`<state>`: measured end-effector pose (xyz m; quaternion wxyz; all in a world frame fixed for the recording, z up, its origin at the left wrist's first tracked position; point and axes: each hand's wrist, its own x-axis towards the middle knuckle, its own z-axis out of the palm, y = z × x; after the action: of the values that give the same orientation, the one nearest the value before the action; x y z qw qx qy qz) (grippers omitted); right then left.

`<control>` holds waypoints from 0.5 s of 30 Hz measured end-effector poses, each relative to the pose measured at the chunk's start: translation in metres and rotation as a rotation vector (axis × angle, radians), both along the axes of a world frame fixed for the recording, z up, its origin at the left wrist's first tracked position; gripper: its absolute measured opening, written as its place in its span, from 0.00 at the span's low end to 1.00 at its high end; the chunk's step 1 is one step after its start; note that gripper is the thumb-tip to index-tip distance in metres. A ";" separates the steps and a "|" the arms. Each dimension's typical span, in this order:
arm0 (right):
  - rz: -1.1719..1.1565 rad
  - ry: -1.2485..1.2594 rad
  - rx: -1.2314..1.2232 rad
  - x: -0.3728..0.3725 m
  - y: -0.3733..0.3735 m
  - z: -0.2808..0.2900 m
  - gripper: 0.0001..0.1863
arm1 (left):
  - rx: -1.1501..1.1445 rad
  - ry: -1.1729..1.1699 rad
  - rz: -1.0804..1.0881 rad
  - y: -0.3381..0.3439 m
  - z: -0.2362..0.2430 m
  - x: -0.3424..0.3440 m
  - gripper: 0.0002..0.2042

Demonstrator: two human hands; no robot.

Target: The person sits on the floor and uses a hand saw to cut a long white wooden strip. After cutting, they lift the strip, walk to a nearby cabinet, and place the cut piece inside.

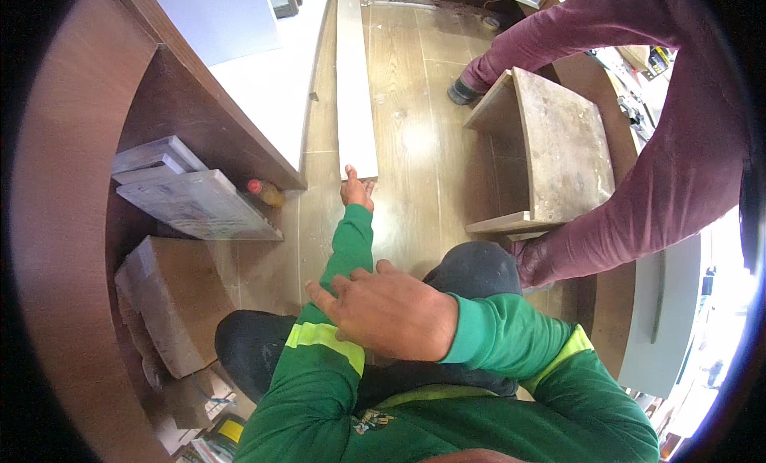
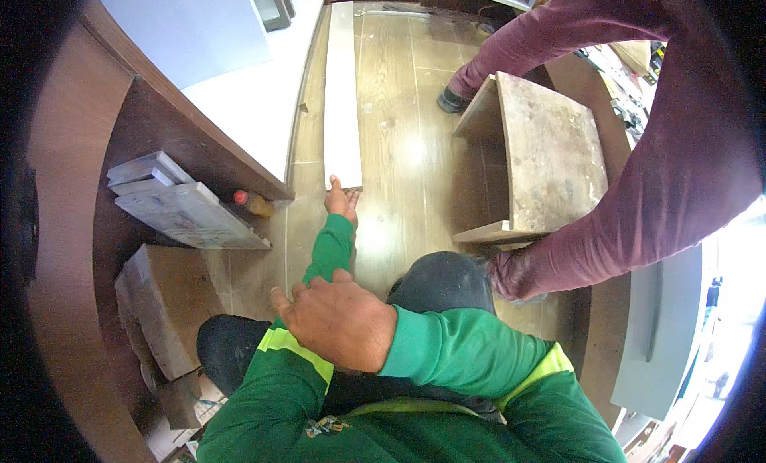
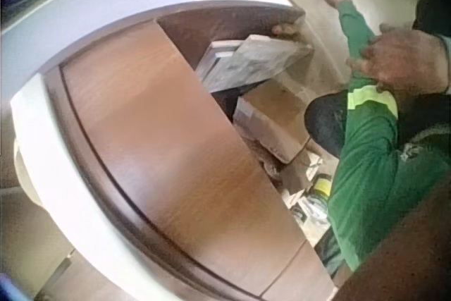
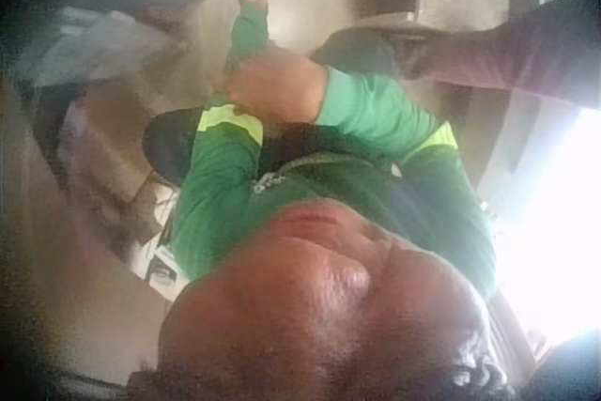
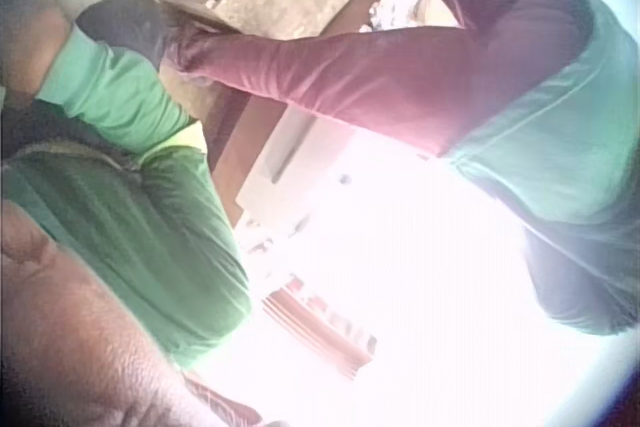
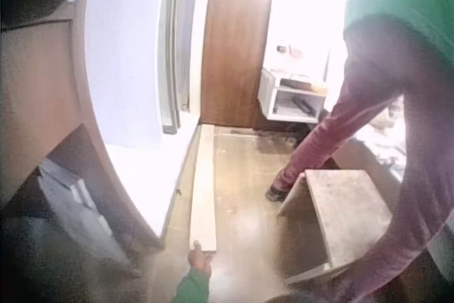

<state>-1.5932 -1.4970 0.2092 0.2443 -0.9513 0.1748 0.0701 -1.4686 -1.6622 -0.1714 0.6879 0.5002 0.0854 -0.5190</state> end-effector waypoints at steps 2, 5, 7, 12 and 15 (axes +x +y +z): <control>-0.003 -0.053 0.021 0.001 0.003 -0.008 0.33 | -0.034 0.082 0.099 0.016 -0.005 -0.001 0.35; -0.005 -0.086 0.046 0.009 0.004 -0.011 0.31 | -0.010 0.218 0.266 0.037 -0.016 -0.003 0.34; 0.008 -0.091 0.052 0.016 0.005 -0.005 0.31 | -0.022 0.375 0.399 0.047 -0.029 0.008 0.33; 0.022 -0.096 0.032 0.021 0.008 -0.006 0.30 | 0.008 0.715 0.442 0.060 -0.030 0.032 0.26; 0.017 0.010 0.063 0.025 0.007 0.001 0.31 | -0.012 0.819 0.517 0.047 -0.025 0.046 0.19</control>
<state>-1.5686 -1.4900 0.2099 0.2726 -0.9441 0.1656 0.0826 -1.4230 -1.6151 -0.1961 0.7072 0.2131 0.4677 -0.4856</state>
